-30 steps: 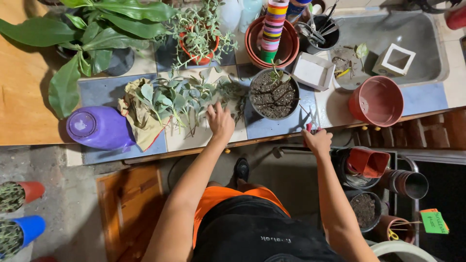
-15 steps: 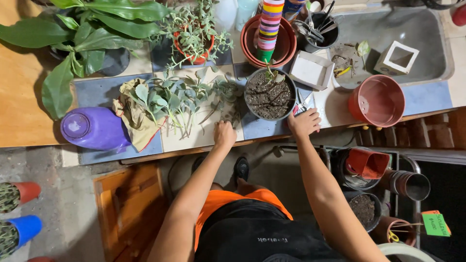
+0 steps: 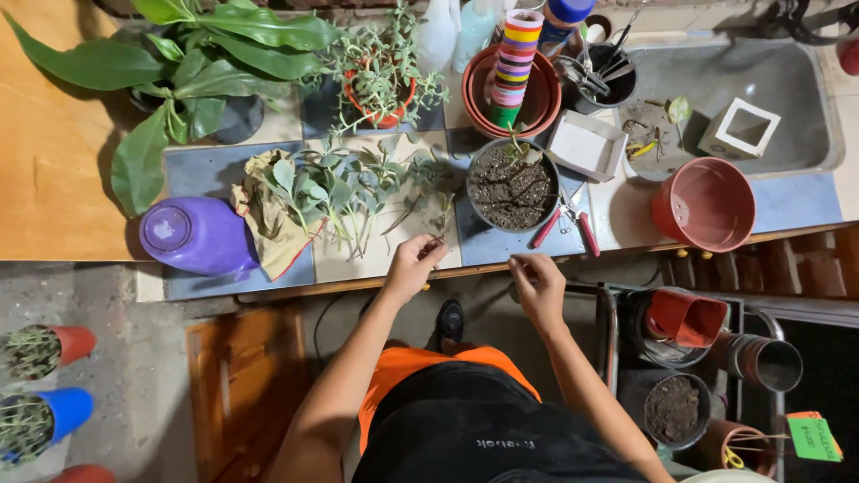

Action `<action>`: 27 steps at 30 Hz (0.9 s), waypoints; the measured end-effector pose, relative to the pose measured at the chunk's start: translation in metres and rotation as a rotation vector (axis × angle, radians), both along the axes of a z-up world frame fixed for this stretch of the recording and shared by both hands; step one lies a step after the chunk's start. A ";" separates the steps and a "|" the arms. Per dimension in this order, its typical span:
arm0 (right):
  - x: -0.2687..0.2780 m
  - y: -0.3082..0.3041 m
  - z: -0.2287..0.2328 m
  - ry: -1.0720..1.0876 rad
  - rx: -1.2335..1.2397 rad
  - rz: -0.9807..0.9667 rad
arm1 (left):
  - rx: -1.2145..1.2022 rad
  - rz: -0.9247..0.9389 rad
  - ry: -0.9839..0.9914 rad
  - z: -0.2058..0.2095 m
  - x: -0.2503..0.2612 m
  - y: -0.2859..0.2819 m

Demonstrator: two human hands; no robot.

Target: Trimming plant cuttings and planting them into a large pot with soil

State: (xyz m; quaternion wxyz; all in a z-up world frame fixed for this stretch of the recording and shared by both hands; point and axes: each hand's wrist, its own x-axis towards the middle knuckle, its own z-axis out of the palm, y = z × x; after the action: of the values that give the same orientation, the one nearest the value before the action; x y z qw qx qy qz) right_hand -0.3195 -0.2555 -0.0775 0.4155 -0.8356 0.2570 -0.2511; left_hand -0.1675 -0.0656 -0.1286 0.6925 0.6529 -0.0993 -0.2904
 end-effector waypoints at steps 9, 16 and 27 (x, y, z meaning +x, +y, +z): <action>0.105 0.013 0.112 -0.144 0.485 0.311 | -0.288 -0.188 0.235 0.069 0.016 0.018; 0.126 0.024 0.149 -0.054 0.119 0.457 | -0.197 -0.176 0.005 0.070 0.033 0.024; 0.144 0.025 0.149 0.054 -0.058 0.430 | 0.129 0.022 -0.700 0.100 0.037 0.027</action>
State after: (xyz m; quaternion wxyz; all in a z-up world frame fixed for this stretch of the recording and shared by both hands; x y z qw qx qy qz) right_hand -0.1752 -0.2304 0.0713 0.4281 -0.8893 0.0768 -0.1414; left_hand -0.1309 -0.0383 -0.0282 0.5770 0.7561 -0.3051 -0.0471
